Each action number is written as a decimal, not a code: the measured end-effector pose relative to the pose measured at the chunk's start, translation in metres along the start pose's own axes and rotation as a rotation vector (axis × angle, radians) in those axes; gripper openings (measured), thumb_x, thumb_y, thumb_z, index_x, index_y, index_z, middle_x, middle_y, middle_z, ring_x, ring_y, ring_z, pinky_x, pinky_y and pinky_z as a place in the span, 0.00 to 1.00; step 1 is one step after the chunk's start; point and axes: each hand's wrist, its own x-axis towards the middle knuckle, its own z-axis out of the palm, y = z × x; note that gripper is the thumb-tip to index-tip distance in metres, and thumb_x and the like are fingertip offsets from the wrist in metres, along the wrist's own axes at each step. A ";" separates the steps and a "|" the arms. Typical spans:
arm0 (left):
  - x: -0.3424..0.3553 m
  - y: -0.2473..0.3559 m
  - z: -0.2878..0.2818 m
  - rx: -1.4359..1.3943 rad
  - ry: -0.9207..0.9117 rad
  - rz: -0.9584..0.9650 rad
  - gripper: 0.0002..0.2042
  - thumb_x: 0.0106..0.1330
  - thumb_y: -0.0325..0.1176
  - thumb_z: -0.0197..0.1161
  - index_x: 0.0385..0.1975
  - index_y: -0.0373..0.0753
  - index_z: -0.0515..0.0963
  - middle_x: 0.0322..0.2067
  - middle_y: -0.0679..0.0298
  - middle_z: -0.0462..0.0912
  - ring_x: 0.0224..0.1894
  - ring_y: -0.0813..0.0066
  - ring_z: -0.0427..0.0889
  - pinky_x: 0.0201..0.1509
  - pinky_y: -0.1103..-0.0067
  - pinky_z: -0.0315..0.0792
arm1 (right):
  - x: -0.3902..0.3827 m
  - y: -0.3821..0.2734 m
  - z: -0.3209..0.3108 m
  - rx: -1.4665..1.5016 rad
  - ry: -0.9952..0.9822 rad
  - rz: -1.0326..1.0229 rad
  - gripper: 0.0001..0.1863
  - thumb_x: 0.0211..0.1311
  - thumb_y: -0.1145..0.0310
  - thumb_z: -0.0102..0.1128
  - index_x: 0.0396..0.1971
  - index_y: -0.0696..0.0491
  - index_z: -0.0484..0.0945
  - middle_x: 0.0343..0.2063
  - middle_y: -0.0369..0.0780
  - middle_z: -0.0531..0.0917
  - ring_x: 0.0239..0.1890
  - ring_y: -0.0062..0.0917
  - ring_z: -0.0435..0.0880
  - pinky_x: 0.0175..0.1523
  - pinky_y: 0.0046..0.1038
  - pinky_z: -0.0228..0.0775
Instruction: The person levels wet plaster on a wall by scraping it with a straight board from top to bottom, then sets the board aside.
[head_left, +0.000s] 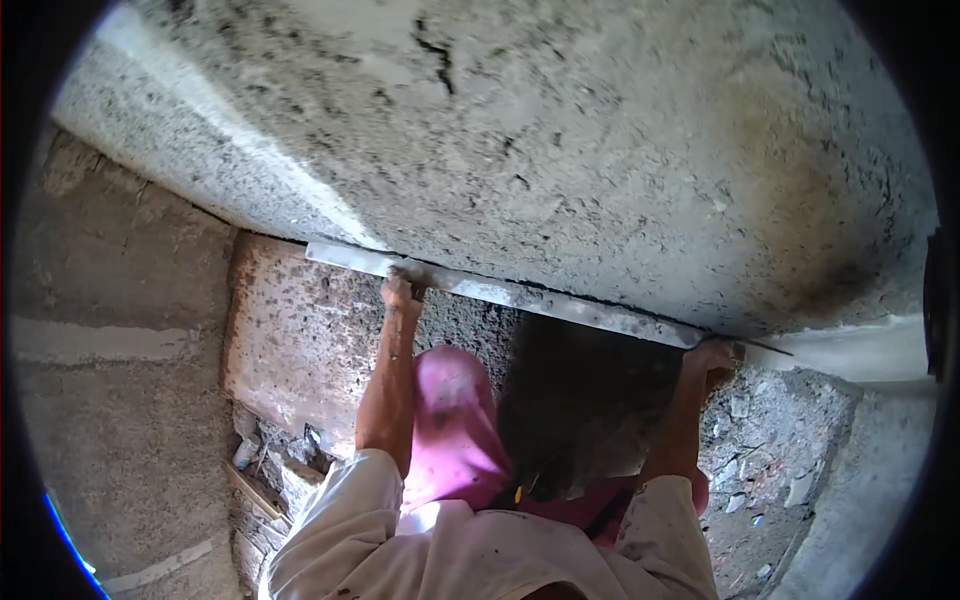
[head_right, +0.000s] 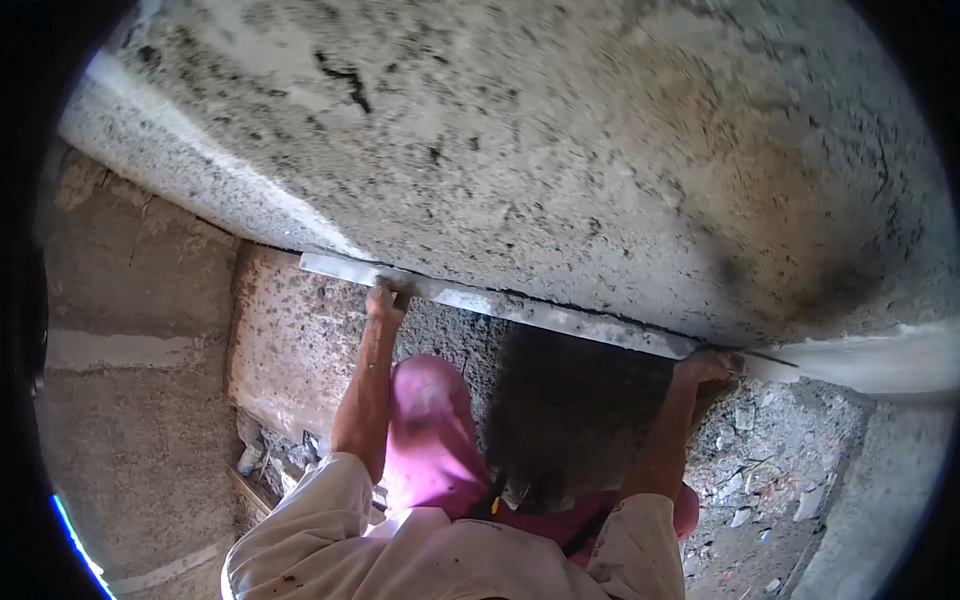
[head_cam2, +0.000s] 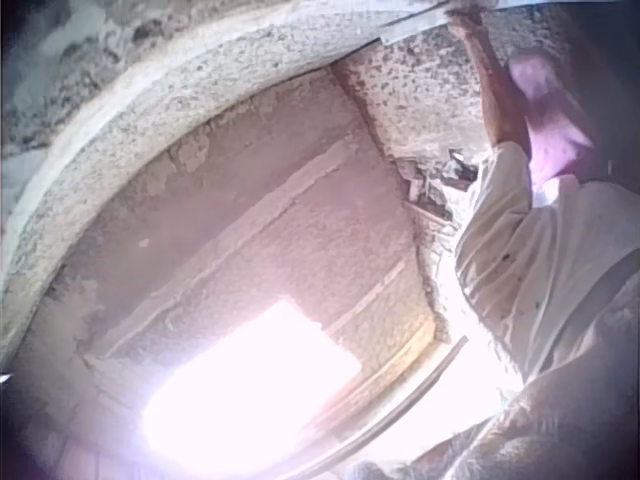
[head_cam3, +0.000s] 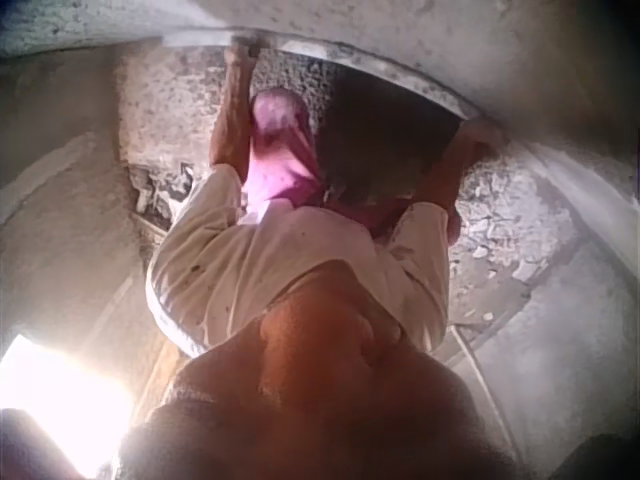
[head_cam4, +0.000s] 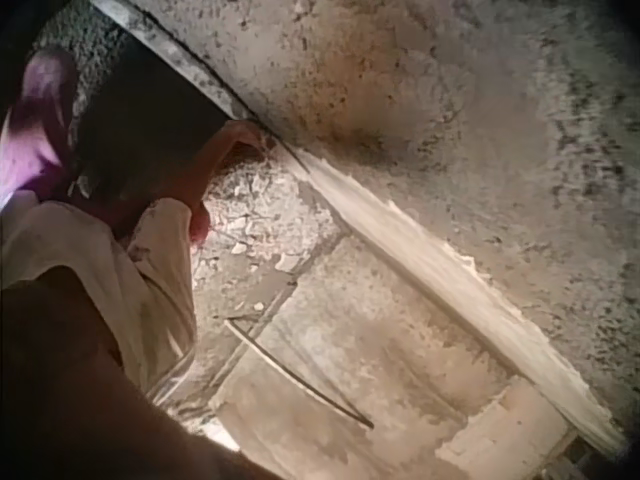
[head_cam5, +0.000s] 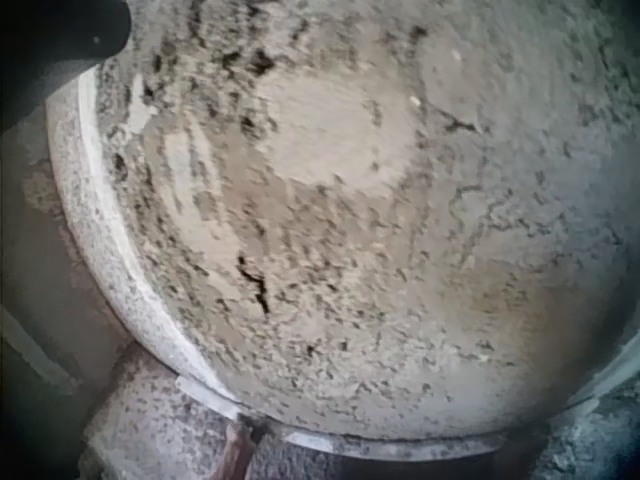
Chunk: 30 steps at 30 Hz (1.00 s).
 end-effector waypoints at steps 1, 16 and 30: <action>0.002 -0.001 0.007 -0.042 -0.031 -0.054 0.14 0.69 0.44 0.44 0.31 0.39 0.69 0.26 0.60 0.74 0.26 0.67 0.75 0.34 0.71 0.78 | 0.010 0.002 -0.004 0.004 -0.011 0.057 0.20 0.60 0.56 0.50 0.47 0.53 0.73 0.50 0.41 0.73 0.51 0.28 0.74 0.44 0.38 0.71; -0.160 0.161 0.106 -0.103 -0.284 0.287 0.14 0.65 0.40 0.55 0.40 0.35 0.71 0.34 0.58 0.74 0.40 0.61 0.77 0.42 0.66 0.77 | 0.028 0.176 -0.181 1.477 0.929 0.191 0.25 0.63 0.57 0.46 0.48 0.65 0.66 0.43 0.48 0.76 0.36 0.34 0.77 0.36 0.31 0.70; -0.099 0.076 0.063 0.108 -0.200 0.242 0.16 0.64 0.42 0.56 0.38 0.34 0.70 0.33 0.58 0.75 0.37 0.65 0.79 0.37 0.67 0.80 | 0.027 0.087 -0.054 2.343 0.672 0.400 0.24 0.63 0.56 0.49 0.30 0.68 0.73 0.28 0.46 0.78 0.23 0.24 0.72 0.25 0.29 0.65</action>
